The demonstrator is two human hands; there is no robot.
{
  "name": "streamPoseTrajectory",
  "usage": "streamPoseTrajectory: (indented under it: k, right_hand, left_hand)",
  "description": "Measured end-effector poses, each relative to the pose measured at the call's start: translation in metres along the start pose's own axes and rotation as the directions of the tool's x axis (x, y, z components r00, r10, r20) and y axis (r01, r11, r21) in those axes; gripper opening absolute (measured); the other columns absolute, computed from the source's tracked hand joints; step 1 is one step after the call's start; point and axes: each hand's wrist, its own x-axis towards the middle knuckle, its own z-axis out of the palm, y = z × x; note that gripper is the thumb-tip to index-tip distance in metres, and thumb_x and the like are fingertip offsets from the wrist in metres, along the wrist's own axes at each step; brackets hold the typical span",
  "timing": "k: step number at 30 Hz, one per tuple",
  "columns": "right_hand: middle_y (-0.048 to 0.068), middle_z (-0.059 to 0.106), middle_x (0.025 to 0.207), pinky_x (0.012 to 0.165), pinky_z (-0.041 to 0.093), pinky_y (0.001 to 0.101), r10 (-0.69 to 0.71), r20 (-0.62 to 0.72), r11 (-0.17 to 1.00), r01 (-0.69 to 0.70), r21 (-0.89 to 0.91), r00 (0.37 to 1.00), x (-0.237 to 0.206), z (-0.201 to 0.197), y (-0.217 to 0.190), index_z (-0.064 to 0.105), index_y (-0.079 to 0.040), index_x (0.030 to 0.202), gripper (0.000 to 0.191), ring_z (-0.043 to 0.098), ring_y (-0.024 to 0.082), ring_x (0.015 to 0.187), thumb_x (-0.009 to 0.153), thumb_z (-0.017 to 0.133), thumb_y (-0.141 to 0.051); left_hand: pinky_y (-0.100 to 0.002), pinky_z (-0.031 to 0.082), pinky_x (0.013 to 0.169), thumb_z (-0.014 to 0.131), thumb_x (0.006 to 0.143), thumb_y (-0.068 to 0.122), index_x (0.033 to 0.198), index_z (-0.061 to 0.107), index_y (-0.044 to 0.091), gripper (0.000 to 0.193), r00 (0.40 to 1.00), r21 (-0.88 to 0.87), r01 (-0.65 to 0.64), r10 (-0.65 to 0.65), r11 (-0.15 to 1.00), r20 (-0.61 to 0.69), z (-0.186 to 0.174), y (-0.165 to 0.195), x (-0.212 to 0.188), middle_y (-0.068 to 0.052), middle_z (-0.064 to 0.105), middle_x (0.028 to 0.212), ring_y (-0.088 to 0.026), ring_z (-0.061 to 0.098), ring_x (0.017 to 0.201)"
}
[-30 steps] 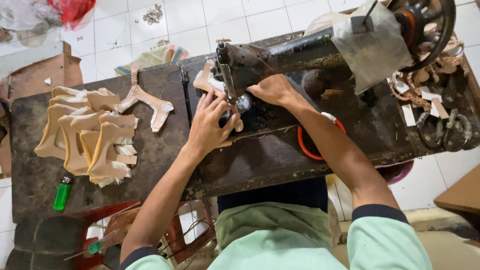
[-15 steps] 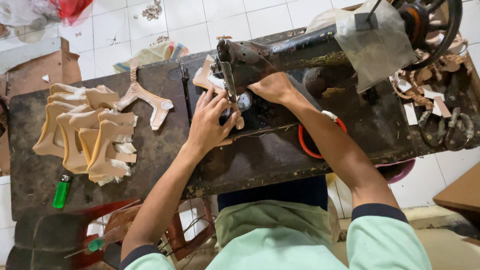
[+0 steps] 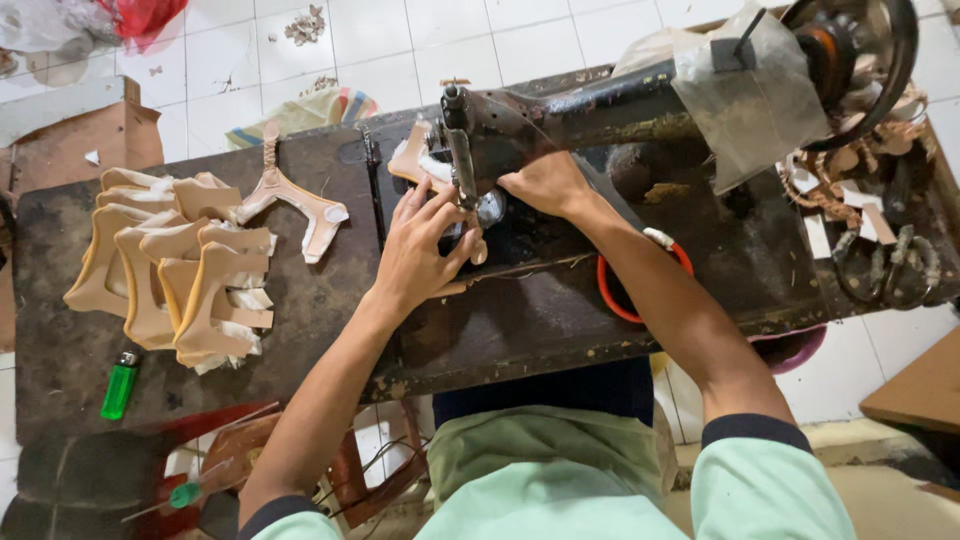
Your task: The person uses a sewing machine to stitch beige shoe parts, repeatedly feeding them under the needle and trimming excess material with scissors. The person handles multiple shoe parts and a strip of elastic, sewing and cutting them in sequence.
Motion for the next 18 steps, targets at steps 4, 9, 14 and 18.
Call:
streamPoseTrajectory:
  k: [4, 9, 14, 18]
  right_hand:
    - [0.024, 0.071, 0.110, 0.086, 0.055, 0.0441, -0.200, -0.126, 0.967, 0.216, 0.137, 0.972, -0.002, -0.004, -0.004, 0.064, 0.002, 0.123, 0.046, 0.069, 0.036, 0.097, 0.082, 0.074, -0.016]
    - [0.014, 0.068, 0.120, 0.095, 0.054, 0.0378, -0.391, -0.030, 0.913, 0.392, 0.111, 0.920, -0.001, -0.022, -0.021, 0.056, -0.005, 0.137, 0.048, 0.065, 0.024, 0.106, 0.092, 0.072, -0.004]
    - [0.006, 0.066, 0.128, 0.095, 0.054, 0.0268, -0.287, -0.119, 0.621, 0.279, 0.732, 0.951, 0.001, -0.030, -0.047, 0.042, -0.005, 0.156, 0.063, 0.060, 0.010, 0.109, 0.100, 0.068, 0.010]
    - [0.007, 0.065, 0.126, 0.094, 0.057, 0.0286, -0.317, -0.073, 0.306, 0.175, 0.936, 0.946, 0.000, -0.026, -0.053, 0.039, -0.007, 0.156, 0.067, 0.063, 0.011, 0.111, 0.099, 0.069, 0.011]
  left_hand:
    - [-0.055, 0.037, 0.114, 0.076, 0.091, 0.023, 0.113, 0.066, 0.002, 0.032, 1.000, -0.015, 0.011, -0.011, 1.000, -0.028, -0.004, -0.003, 0.000, -0.017, 0.064, 0.136, -0.047, 0.048, 0.136]
    - [-0.050, 0.038, 0.114, 0.072, 0.095, 0.019, 0.107, 0.068, 0.005, 0.019, 0.996, 0.138, 0.025, -0.013, 0.990, -0.088, -0.018, -0.009, 0.009, -0.012, 0.069, 0.119, -0.034, 0.060, 0.128]
    - [-0.051, 0.040, 0.107, 0.075, 0.094, 0.023, 0.086, 0.071, 0.009, 0.016, 0.999, 0.353, 0.036, -0.043, 0.935, 0.012, -0.018, 0.007, 0.001, -0.007, 0.069, 0.086, -0.024, 0.068, 0.092]
    - [-0.045, 0.044, 0.094, 0.075, 0.092, 0.018, 0.100, 0.073, 0.009, 0.012, 0.994, 0.271, -0.015, 0.043, 0.963, -0.098, -0.015, 0.015, -0.006, -0.006, 0.070, 0.093, -0.025, 0.067, 0.093]
